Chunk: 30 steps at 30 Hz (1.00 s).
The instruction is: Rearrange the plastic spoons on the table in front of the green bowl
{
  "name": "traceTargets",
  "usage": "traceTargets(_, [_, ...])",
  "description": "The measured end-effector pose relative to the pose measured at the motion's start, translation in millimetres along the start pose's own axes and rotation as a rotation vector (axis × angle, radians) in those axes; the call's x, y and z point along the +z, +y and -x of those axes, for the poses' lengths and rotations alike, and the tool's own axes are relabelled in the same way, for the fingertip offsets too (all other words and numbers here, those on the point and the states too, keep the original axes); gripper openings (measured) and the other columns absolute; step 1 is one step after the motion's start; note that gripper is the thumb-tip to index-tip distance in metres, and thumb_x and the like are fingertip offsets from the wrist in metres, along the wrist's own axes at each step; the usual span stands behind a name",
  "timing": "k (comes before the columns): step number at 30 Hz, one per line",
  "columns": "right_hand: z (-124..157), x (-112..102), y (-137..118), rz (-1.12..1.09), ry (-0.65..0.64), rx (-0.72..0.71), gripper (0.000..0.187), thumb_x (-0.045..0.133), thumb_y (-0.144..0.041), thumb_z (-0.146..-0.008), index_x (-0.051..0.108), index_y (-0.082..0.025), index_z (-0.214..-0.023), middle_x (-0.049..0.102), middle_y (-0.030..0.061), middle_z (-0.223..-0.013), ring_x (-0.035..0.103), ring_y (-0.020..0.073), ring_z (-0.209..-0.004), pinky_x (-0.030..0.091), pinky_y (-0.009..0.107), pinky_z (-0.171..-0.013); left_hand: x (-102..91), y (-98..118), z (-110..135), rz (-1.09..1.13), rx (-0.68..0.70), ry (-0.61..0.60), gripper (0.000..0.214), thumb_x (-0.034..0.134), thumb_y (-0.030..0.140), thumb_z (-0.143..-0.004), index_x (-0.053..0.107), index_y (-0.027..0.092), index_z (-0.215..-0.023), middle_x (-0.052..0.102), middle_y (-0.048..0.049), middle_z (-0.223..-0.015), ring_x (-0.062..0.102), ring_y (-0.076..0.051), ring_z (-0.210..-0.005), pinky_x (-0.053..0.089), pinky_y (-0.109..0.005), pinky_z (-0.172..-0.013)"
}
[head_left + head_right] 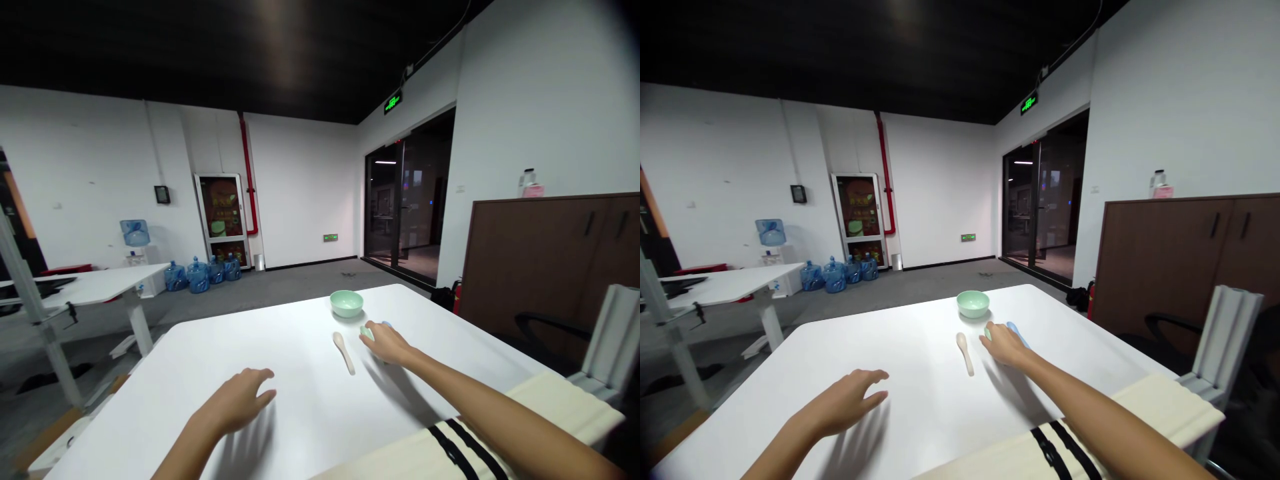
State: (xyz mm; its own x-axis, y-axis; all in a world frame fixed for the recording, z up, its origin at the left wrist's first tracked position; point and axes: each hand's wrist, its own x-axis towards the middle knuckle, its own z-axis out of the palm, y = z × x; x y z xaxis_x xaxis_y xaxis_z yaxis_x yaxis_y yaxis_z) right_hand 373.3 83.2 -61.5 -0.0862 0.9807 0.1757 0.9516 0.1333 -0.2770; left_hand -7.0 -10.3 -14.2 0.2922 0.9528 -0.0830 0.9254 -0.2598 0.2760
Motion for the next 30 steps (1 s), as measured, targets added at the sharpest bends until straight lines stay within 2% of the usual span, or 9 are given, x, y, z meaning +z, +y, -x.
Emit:
traceTargets(6, [-1, -3, -4, 0.003, -0.002, -0.018, 0.047, 0.037, -0.049, -0.089, 0.054, -0.016, -0.119, 0.064, 0.013, -0.106, 0.057, 0.0249, -0.102, 0.035, 0.027, -0.072, -1.8, 2, 2, -0.01, -0.004, -0.013, 0.058, 0.039, 0.063, -0.08, 0.054, 0.03, -0.125, 0.058, -0.0069, -0.127, 0.054, -0.028, -0.114, 0.041, -0.04, -0.095])
traceTargets(11, [-4, -7, -11, 0.041, -0.015, -0.065, 0.042, 0.036, -0.047, -0.09, 0.059, -0.017, -0.106, 0.065, 0.0116, -0.101, 0.059, 0.0229, -0.092, 0.033, 0.027, -0.069, -0.7, 2, 1, -0.017, 0.008, 0.002, 0.058, 0.037, 0.064, -0.081, 0.055, 0.03, -0.124, 0.059, -0.0061, -0.126, 0.054, -0.028, -0.113, 0.041, -0.039, -0.094])
traceTargets(16, [-7, -11, -22, 0.085, -0.057, -0.102, 0.036, 0.043, -0.046, -0.088, 0.063, -0.017, -0.092, 0.066, 0.0095, -0.092, 0.06, 0.0218, -0.085, 0.032, 0.026, -0.067, 2.2, -1, 0, -0.016, 0.018, 0.011, 0.059, 0.038, 0.065, -0.08, 0.055, 0.03, -0.124, 0.059, -0.0066, -0.126, 0.054, -0.028, -0.114, 0.041, -0.039, -0.094])
traceTargets(19, [-7, -14, -33, 0.068, -0.091, -0.091, 0.039, 0.043, -0.047, -0.088, 0.065, -0.015, -0.084, 0.066, 0.0095, -0.086, 0.061, 0.0202, -0.079, 0.032, 0.026, -0.064, 1.1, 1, 0, -0.02, 0.006, 0.003, 0.059, 0.038, 0.064, -0.08, 0.055, 0.03, -0.124, 0.059, -0.0069, -0.126, 0.054, -0.029, -0.113, 0.041, -0.039, -0.094])
traceTargets(24, [-4, -15, -53, 0.033, -0.118, -0.087, 0.044, 0.042, -0.051, -0.087, 0.066, -0.014, -0.085, 0.067, 0.0107, -0.087, 0.061, 0.0204, -0.08, 0.034, 0.025, -0.063, -2.4, 5, 2, -0.031, -0.008, -0.004, 0.057, 0.038, 0.063, -0.081, 0.055, 0.031, -0.124, 0.059, -0.0066, -0.125, 0.054, -0.028, -0.113, 0.041, -0.04, -0.094])
traceTargets(30, [-4, -11, -66, 0.12, -0.124, -0.103, 0.051, 0.036, -0.054, -0.087, 0.066, -0.014, -0.077, 0.066, 0.012, -0.079, 0.061, 0.0216, -0.074, 0.035, 0.026, -0.058, -4.5, 6, 4, -0.032, -0.02, -0.004, 0.056, 0.038, 0.061, -0.081, 0.055, 0.03, -0.124, 0.059, -0.0069, -0.125, 0.055, -0.028, -0.112, 0.041, -0.04, -0.094])
